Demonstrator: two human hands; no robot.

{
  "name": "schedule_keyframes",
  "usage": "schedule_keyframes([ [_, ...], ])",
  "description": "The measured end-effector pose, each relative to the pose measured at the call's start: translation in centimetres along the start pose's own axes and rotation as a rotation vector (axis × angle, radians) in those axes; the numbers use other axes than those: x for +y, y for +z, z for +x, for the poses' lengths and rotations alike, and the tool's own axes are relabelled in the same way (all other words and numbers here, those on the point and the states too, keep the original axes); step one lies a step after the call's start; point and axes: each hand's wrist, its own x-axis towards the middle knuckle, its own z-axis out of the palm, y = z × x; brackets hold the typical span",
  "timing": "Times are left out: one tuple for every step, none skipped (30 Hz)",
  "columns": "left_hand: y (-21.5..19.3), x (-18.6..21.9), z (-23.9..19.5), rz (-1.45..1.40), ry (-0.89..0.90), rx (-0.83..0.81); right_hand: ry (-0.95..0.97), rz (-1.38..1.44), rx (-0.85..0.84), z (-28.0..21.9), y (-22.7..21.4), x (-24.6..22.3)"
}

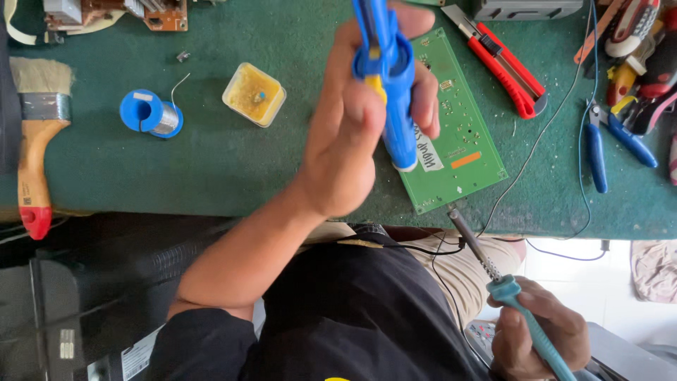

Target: The person uses a soldering iron and a hot air gun to work on a green circuit board. They apply heat to specific components on the board, flip it over to access the other side, and continue soldering while handling solder wire.

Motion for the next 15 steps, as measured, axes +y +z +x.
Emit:
schedule_keyframes([
  [0.7, 0.1, -0.7, -0.016, 0.0, 0.017, 0.031, 0.002, 0.001, 0.0, 0.2, -0.3],
  [1.3, 0.2, -1.5, -0.032, -0.002, 0.036, 0.064, 0.004, -0.001, 0.0, 0.4, -0.7],
  [1.5, -0.5, -1.9, -0.03, -0.001, 0.037, 0.063, 0.007, -0.003, 0.1, 0.4, -0.3],
  [1.7, -1.2, -2.5, -0.062, 0.01, 0.044, 0.04, 0.016, -0.019, 0.0, 0.3, -0.1],
  [1.9, -1.9, -3.1, -0.095, 0.02, 0.051, 0.018, 0.025, -0.036, 0.0, 0.1, 0.1],
  [1.9, -2.3, -3.4, -0.093, 0.019, 0.055, 0.02, 0.027, -0.04, 0.0, 0.0, 0.1],
  [2.0, -2.6, -3.7, -0.085, 0.015, 0.055, 0.024, 0.02, -0.067, 0.1, -0.1, 0.0],
  [2.0, -2.9, -4.0, -0.077, 0.013, 0.051, 0.027, 0.012, -0.091, 0.2, -0.1, -0.1],
  [1.9, -3.0, -4.1, -0.075, 0.013, 0.053, 0.027, 0.014, -0.093, 0.4, -0.3, 0.3],
  [1.9, -3.0, -4.3, -0.043, 0.038, 0.068, -0.026, 0.006, -0.132, 0.5, -0.4, 0.7],
  [1.9, -3.1, -4.4, -0.011, 0.064, 0.084, -0.078, -0.002, -0.172, 0.7, -0.6, 1.0],
  [1.9, -3.3, -4.6, -0.01, 0.064, 0.083, -0.079, -0.001, -0.171, 0.7, -0.5, 0.8],
  [1.8, -3.5, -4.7, -0.04, 0.059, 0.091, -0.064, 0.01, -0.164, 0.7, -0.3, 0.7],
  [1.8, -3.6, -4.9, -0.068, 0.056, 0.101, -0.051, 0.022, -0.159, 0.8, -0.2, 0.6],
  [1.8, -3.5, -4.9, -0.065, 0.059, 0.102, -0.054, 0.025, -0.16, 1.0, 0.1, 0.5],
])
